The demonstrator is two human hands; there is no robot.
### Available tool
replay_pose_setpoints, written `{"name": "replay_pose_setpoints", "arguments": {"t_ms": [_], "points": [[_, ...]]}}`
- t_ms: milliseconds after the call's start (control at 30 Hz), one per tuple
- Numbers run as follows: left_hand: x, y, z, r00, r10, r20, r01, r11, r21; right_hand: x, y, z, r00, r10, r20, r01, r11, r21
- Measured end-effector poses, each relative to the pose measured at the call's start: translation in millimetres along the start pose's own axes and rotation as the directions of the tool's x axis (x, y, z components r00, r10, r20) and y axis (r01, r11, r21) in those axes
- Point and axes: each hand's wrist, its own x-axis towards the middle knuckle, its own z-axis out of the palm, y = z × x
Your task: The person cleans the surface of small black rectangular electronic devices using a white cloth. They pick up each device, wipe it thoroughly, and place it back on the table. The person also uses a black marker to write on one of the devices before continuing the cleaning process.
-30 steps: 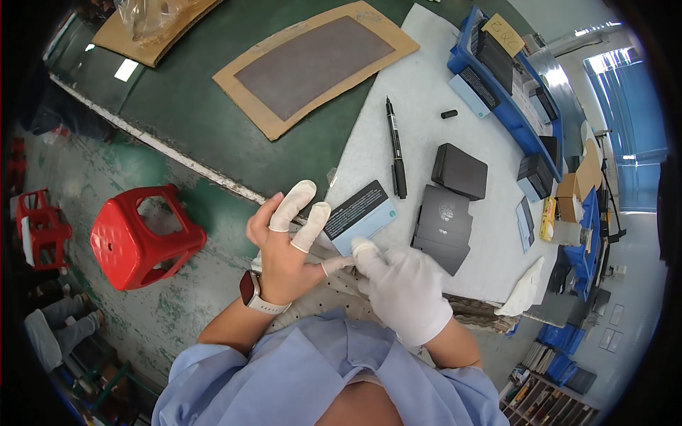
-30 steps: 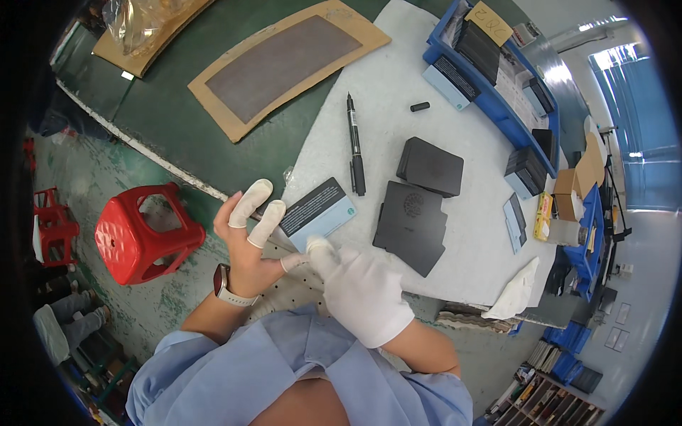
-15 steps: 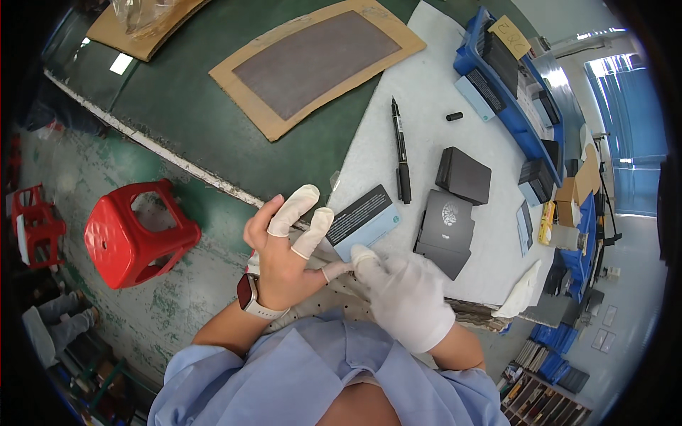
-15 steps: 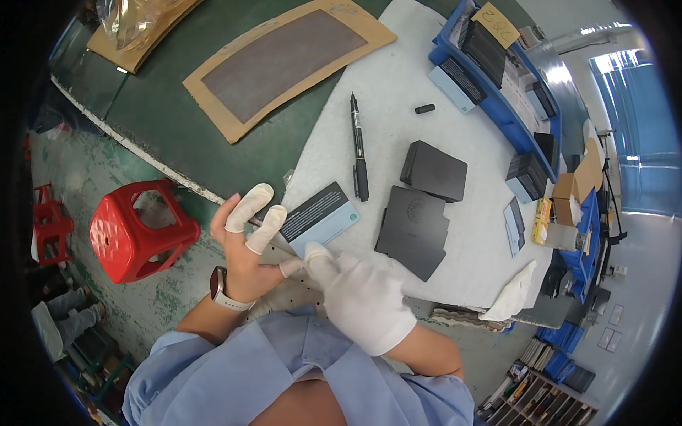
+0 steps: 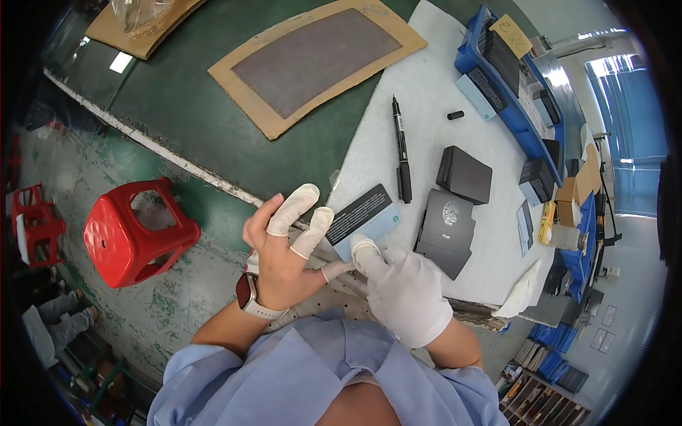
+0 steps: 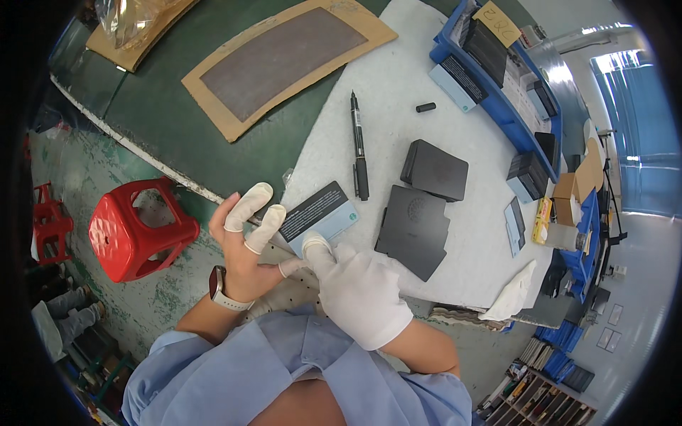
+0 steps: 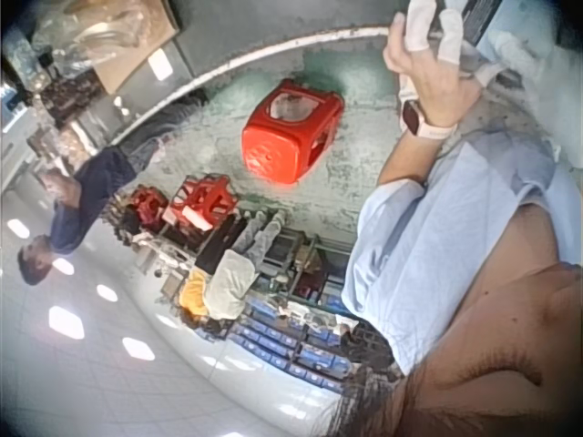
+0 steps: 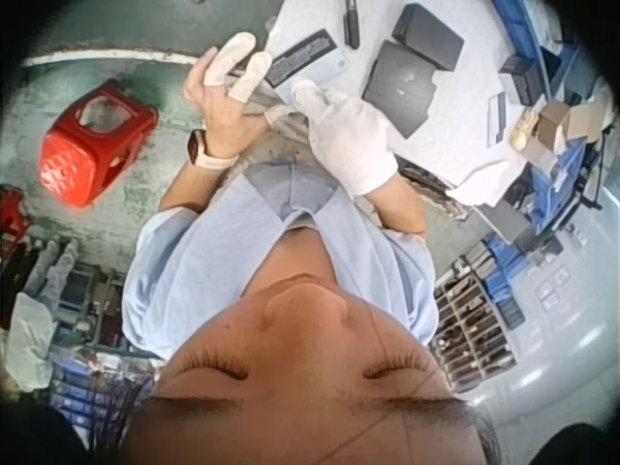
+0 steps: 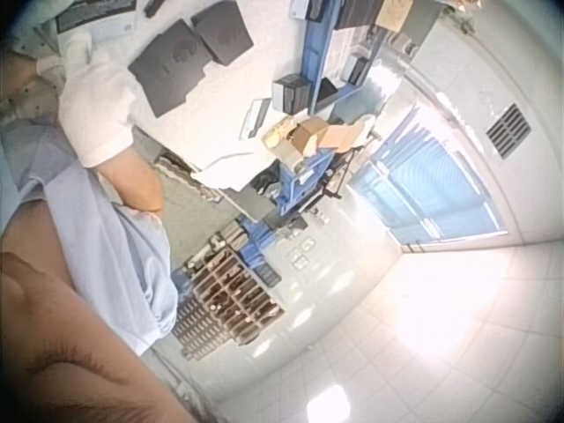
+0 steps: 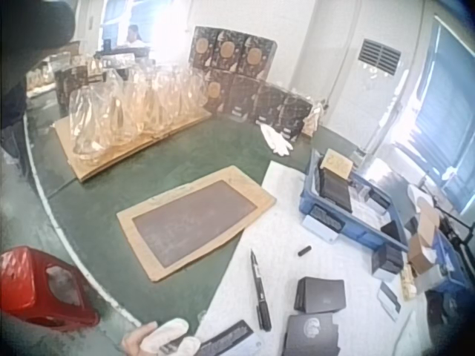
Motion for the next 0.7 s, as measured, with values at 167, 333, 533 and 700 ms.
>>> {"name": "replay_pose_setpoints", "arguments": {"t_ms": [167, 333, 533, 700], "points": [[0.8, 1.1, -1.4, 1.000, 0.001, -0.006, -0.001, 1.000, -0.004, 3.0, 1.4, 3.7, 0.986, 0.037, -0.163, -0.037, 0.999, 0.000], [-0.4, 0.1, -1.4, 1.000, 0.001, 0.005, -0.001, 1.000, 0.000, 4.7, 1.9, -0.2, 0.992, 0.061, -0.112, -0.052, 0.995, 0.086], [0.5, 0.3, -1.6, 1.000, 0.003, 0.012, -0.003, 1.000, 0.002, 5.9, -0.7, -3.2, 0.990, 0.138, -0.042, -0.131, 0.981, 0.141], [0.1, 0.7, -1.6, 1.000, -0.001, 0.013, 0.001, 1.000, 0.013, 4.5, -1.5, -0.1, 0.994, 0.052, -0.095, -0.043, 0.995, 0.088]]}}
